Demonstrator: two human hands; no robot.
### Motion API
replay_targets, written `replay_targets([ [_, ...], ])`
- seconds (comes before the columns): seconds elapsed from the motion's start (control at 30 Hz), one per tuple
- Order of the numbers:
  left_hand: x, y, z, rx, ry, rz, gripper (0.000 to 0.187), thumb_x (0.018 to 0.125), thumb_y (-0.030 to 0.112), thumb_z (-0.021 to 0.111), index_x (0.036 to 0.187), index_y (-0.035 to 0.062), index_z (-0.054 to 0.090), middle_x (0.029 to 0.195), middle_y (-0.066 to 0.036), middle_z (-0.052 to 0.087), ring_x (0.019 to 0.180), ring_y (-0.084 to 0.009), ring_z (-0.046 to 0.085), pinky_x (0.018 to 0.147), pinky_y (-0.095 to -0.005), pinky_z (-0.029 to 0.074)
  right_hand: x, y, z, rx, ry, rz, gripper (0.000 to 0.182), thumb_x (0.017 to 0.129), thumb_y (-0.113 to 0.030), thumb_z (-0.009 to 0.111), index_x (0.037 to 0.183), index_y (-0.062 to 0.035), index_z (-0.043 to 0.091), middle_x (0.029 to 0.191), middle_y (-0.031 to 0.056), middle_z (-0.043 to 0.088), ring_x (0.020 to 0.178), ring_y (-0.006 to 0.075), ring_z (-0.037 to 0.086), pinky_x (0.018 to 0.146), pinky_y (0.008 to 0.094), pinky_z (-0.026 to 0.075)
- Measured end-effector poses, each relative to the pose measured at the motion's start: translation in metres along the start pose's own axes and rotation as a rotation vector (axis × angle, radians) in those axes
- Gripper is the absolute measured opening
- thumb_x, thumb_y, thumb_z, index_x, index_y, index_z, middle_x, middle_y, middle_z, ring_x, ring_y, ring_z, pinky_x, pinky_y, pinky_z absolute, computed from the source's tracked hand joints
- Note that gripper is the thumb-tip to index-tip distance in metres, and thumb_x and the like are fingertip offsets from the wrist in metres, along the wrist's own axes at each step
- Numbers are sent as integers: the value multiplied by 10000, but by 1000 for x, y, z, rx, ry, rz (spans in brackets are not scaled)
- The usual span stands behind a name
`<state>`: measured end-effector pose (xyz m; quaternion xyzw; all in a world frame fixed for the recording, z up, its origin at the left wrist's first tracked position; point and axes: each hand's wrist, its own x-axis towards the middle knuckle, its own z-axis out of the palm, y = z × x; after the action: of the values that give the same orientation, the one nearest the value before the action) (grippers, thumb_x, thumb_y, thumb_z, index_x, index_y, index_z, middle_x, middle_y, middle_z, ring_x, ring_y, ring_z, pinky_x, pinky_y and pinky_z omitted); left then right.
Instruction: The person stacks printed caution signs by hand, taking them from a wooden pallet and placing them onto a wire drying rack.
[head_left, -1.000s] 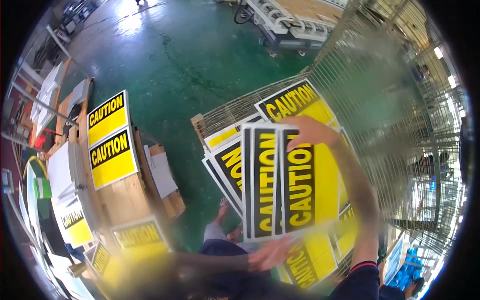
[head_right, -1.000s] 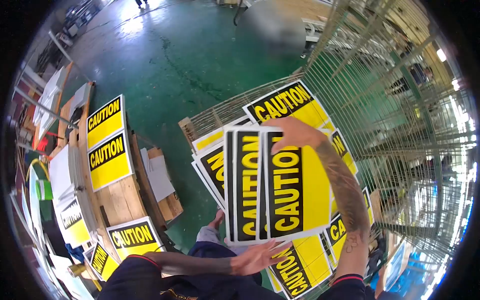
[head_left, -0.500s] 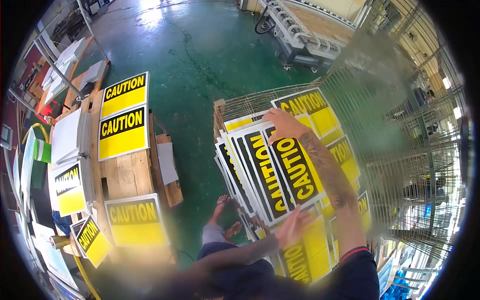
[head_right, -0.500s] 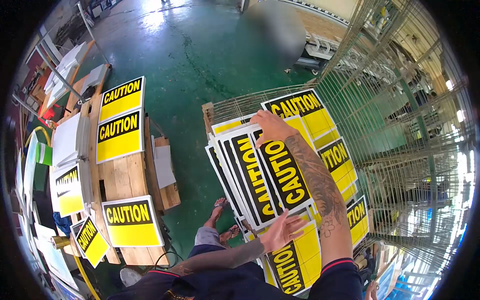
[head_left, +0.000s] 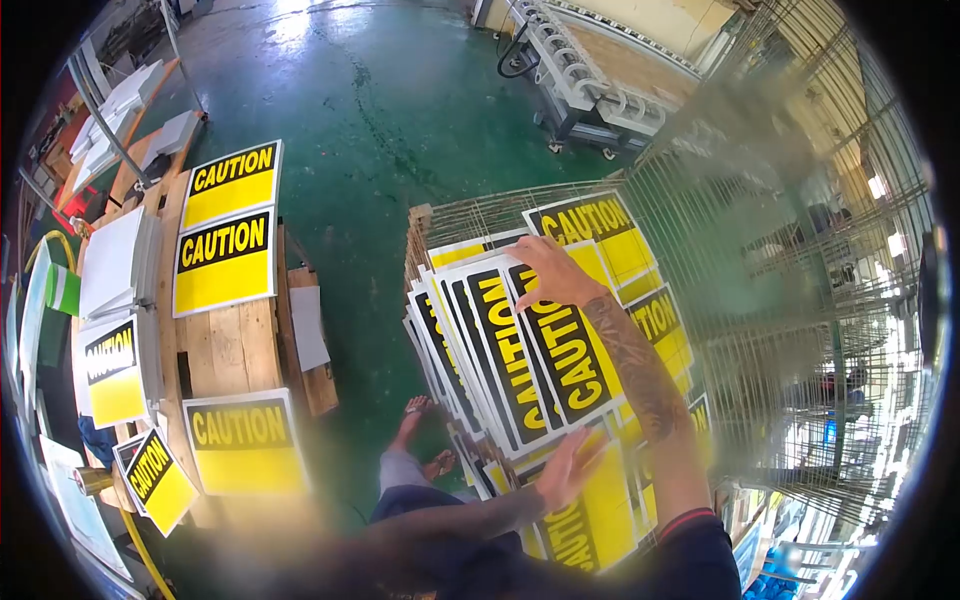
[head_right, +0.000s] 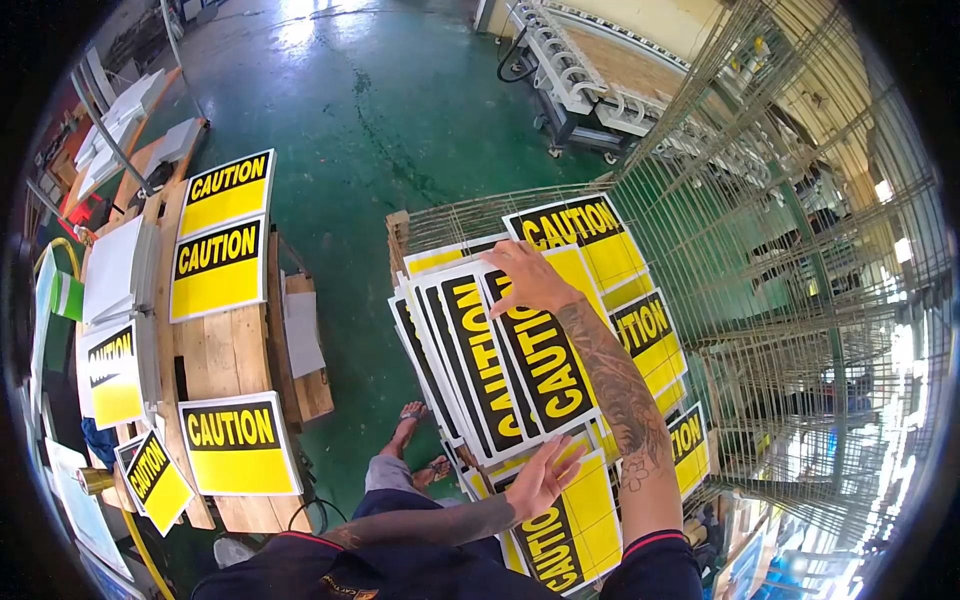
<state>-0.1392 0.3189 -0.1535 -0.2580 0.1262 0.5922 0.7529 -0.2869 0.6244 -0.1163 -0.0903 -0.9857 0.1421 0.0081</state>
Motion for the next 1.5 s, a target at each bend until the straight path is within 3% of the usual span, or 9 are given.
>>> replay_targets([
  [0.33,-55,46,11,543,-68,-293,547,1077,377,636,1529,97,508,1455,-39,619,1248,-152,632,956,-271,544,-7,6,16,-211,-82,337,1295,626,-714,895,1659,-222,287,1647,201,351,1519,470,331,1168,784,216],
  [0.43,-86,89,-4,1294,58,680,306,1049,180,644,1315,29,639,964,10,634,932,-93,601,845,-261,489,-7,13,21,-131,-107,351,1333,640,-754,863,1691,-253,213,1693,213,278,1548,476,283,1188,772,187],
  [0.47,-84,105,-1,937,193,806,221,1009,94,637,1216,17,630,976,7,552,895,-86,521,815,-257,464,-7,17,25,-86,-75,334,1331,648,-759,854,1695,-263,198,1695,209,277,1553,472,274,1188,772,187],
  [0.5,-63,130,-20,1115,304,1261,389,981,105,695,1331,6,554,1132,-73,580,973,-131,564,855,-304,497,-9,9,23,-114,-39,358,1309,663,-759,844,1693,-263,206,1695,206,277,1551,467,279,1187,770,193],
  [0.67,-48,197,4,904,412,1104,618,992,94,679,1541,-17,417,1309,-108,564,1027,-155,581,846,-293,512,-39,18,-9,-79,459,640,1005,848,-705,731,1575,-79,431,1561,233,489,1423,448,463,1155,671,332],
  [0.73,-40,210,-7,984,375,1003,601,1008,85,654,1559,6,429,1302,-106,587,988,-138,596,784,-285,535,-85,50,15,-35,382,911,1004,872,-710,703,1553,-23,434,1537,252,507,1400,462,485,1139,605,392],
  [0.87,-30,212,-14,958,327,989,546,1015,15,589,1550,65,490,1204,-46,566,873,-92,580,687,-259,566,-128,28,64,-109,295,893,1038,855,-740,700,1555,-25,426,1585,222,439,1435,441,435,1071,674,417],
  [1.2,-61,209,3,600,28,702,396,1011,116,582,1401,61,537,1195,-12,618,1072,-109,587,932,-309,479,-97,-68,69,-146,298,794,951,907,-729,646,1536,-45,447,1611,182,395,1462,441,356,1057,743,344],
  [1.5,-24,163,28,768,72,901,500,986,-10,637,1442,37,439,1310,-87,637,1151,-182,643,965,-330,545,-108,-59,61,66,406,698,970,898,-710,681,1547,-32,434,1584,193,462,1451,412,432,1129,601,371],
])
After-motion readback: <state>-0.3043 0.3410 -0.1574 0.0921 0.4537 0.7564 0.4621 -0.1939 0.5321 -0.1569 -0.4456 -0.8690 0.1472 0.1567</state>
